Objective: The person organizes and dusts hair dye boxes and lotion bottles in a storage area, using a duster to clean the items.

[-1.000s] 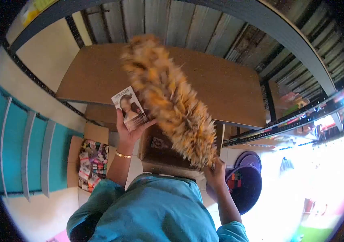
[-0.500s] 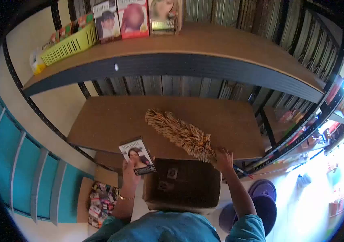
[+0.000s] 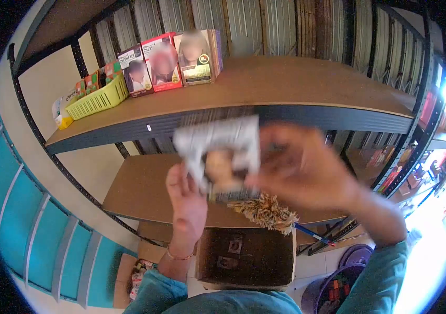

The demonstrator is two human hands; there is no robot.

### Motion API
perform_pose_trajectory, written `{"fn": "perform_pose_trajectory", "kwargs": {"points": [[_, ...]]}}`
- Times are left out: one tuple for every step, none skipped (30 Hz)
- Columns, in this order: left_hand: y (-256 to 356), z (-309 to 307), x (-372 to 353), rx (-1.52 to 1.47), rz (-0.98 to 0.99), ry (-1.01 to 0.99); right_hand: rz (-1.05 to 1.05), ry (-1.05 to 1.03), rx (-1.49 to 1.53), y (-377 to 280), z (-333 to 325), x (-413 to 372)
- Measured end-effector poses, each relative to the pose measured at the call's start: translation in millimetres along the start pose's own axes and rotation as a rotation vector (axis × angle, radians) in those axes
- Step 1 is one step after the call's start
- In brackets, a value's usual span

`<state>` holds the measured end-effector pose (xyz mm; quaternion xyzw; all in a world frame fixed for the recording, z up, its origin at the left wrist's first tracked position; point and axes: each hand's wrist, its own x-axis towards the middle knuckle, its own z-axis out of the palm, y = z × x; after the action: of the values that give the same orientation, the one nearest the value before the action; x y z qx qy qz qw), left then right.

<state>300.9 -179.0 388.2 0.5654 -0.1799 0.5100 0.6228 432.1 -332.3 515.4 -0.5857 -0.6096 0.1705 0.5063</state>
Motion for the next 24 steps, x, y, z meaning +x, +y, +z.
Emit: {"fn": "perform_pose_trajectory", "kwargs": {"points": [[1, -6, -3, 0.009, -0.044, 0.047, -0.032, 0.081, 0.046, -13, -13, 15], [5, -17, -13, 0.020, -0.089, 0.094, -0.013, 0.116, -0.047, -24, -32, 31], [8, -28, -21, 0.031, -0.132, 0.142, 0.007, 0.151, -0.139, -31, -51, 49], [9, -38, -28, 0.058, -0.132, 0.187, -0.033, 0.200, -0.179, -31, -62, 67], [8, -48, -35, 0.083, -0.135, 0.236, -0.069, 0.244, -0.221, -26, -71, 85], [10, -56, -43, 0.106, -0.137, 0.288, -0.020, 0.239, -0.216, -17, -81, 103], [13, -63, -50, 0.117, -0.138, 0.315, 0.028, 0.235, -0.213, -4, -90, 120], [15, -70, -56, 0.127, -0.137, 0.341, 0.075, 0.232, -0.212, 6, -95, 133], [17, -77, -61, 0.136, -0.135, 0.366, 0.098, 0.209, -0.192, 14, -96, 143], [19, -83, -67, 0.114, -0.134, 0.399, 0.123, 0.185, -0.172, 20, -96, 152], [21, -88, -74, 0.092, -0.133, 0.433, 0.147, 0.162, -0.151, 24, -96, 157], [23, -93, -79, 0.072, -0.133, 0.465, 0.155, 0.160, -0.142, 25, -93, 159], [24, -99, -84, 0.102, -0.165, 0.514, 0.164, 0.159, -0.132, 26, -91, 162], [25, -103, -89, 0.106, -0.157, 0.519, 0.175, 0.157, -0.121, 27, -88, 164], [25, -108, -94, 0.110, -0.149, 0.525, 0.178, 0.158, -0.102, 29, -87, 165], [25, -111, -96, 0.114, -0.142, 0.530, 0.181, 0.160, -0.083, 30, -86, 165], [24, -114, -98, 0.110, -0.144, 0.535, 0.187, 0.162, -0.063, 32, -86, 165], [23, -115, -100, 0.106, -0.146, 0.539, 0.181, 0.161, -0.055, 33, -85, 166], [22, -115, -101, 0.102, -0.149, 0.543, 0.176, 0.161, -0.048, 33, -85, 167], [21, -114, -101, 0.093, -0.161, 0.550, 0.171, 0.162, -0.040, 34, -85, 168], [19, -113, -102, 0.085, -0.173, 0.556, 0.170, 0.158, -0.050, 34, -84, 168], [19, -113, -102, 0.079, -0.186, 0.561, 0.170, 0.155, -0.058, 32, -82, 168], [18, -113, -103, 0.079, -0.187, 0.552, 0.169, 0.152, -0.067, 32, -81, 169], [17, -114, -103, 0.080, -0.186, 0.543, 0.169, 0.146, -0.056, 34, -83, 170]]}}
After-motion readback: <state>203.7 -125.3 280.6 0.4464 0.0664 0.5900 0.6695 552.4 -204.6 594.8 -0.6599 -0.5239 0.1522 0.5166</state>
